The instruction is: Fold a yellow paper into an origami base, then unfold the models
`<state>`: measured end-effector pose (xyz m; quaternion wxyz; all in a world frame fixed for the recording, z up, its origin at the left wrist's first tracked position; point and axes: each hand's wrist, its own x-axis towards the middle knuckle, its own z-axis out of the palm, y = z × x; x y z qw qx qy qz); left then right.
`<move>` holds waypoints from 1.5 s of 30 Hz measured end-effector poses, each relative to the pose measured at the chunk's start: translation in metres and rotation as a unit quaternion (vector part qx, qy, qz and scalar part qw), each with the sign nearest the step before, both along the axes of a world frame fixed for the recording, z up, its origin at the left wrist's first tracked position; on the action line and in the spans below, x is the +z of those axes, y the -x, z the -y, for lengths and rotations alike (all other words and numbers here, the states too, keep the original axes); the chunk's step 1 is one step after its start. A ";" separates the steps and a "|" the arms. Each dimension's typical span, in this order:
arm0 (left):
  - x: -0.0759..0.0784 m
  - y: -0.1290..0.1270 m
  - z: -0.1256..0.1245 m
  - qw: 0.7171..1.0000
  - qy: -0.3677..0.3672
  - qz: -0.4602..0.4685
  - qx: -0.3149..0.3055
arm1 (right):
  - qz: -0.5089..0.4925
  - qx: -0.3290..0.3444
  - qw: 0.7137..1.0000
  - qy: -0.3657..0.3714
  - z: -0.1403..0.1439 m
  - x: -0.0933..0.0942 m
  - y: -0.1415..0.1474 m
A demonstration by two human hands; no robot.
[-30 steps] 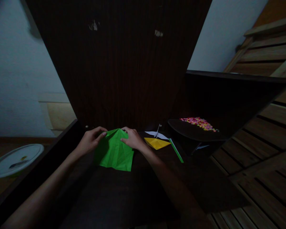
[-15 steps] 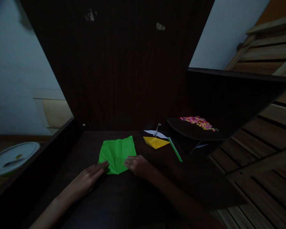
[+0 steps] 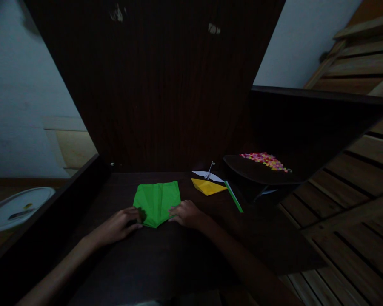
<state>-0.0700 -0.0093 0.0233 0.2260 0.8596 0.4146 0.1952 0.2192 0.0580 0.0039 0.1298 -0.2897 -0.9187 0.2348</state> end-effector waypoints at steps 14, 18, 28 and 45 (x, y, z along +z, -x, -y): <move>-0.016 0.001 -0.012 0.962 0.070 0.157 0.211 | -0.230 -0.187 0.936 0.188 -0.015 -0.027 -0.010; -0.015 0.002 -0.018 0.959 0.089 0.160 0.218 | -0.256 -0.213 0.921 0.202 -0.022 -0.034 -0.007; -0.016 0.008 -0.021 0.956 0.086 0.199 0.198 | -0.315 -0.224 0.891 0.237 -0.023 -0.037 -0.007; -0.010 0.007 -0.017 0.938 0.067 0.246 0.234 | -0.305 -0.188 0.909 0.212 -0.009 -0.021 -0.005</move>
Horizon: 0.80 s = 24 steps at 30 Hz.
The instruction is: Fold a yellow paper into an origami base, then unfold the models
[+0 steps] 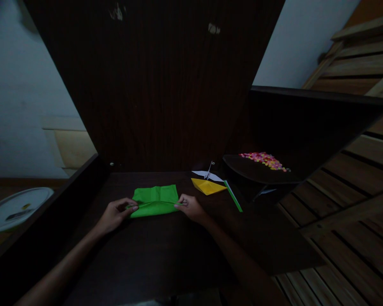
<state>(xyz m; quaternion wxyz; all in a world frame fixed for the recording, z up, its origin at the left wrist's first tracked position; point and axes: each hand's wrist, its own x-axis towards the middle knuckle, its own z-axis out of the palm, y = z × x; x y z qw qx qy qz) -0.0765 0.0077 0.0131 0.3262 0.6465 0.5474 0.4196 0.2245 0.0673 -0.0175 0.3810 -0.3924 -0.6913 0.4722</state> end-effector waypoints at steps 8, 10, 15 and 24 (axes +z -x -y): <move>0.007 0.003 0.003 1.000 -0.001 0.020 0.015 | 0.000 -0.020 0.999 -0.038 0.004 0.004 0.001; 0.008 0.003 0.003 0.999 0.000 0.030 0.023 | -0.007 -0.024 0.999 -0.037 0.004 0.004 0.003; 0.014 0.004 0.004 0.995 0.053 0.087 0.001 | -0.039 -0.037 0.998 -0.021 0.005 0.009 0.008; 0.010 0.004 0.002 0.997 0.047 0.060 0.016 | -0.002 0.033 0.998 0.045 0.012 0.025 0.000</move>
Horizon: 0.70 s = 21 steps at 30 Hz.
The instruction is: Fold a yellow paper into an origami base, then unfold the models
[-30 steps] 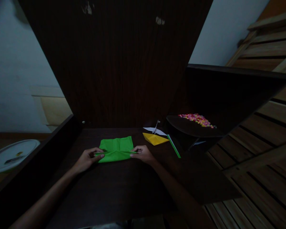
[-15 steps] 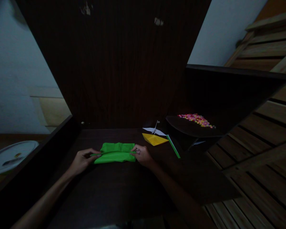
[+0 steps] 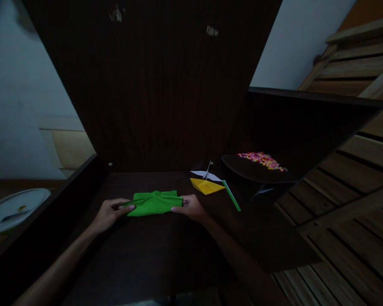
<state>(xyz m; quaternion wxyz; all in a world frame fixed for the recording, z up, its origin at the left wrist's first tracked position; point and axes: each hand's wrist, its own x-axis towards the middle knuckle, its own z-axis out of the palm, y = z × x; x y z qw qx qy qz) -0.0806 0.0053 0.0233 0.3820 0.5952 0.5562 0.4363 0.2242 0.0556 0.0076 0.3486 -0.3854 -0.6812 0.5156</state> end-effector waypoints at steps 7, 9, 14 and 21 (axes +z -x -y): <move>0.004 0.005 0.000 0.999 -0.013 -0.010 -0.029 | 0.026 -0.041 0.996 -0.072 -0.006 -0.010 -0.003; 0.005 0.005 0.000 0.999 -0.014 -0.010 -0.030 | 0.021 -0.047 0.996 -0.073 -0.008 -0.011 -0.002; 0.008 0.003 0.003 0.999 -0.018 -0.009 -0.028 | 0.015 -0.073 0.994 -0.079 -0.009 -0.010 0.000; 0.005 0.000 0.004 0.997 -0.016 -0.044 -0.053 | -0.048 -0.060 0.997 0.003 -0.004 -0.005 -0.001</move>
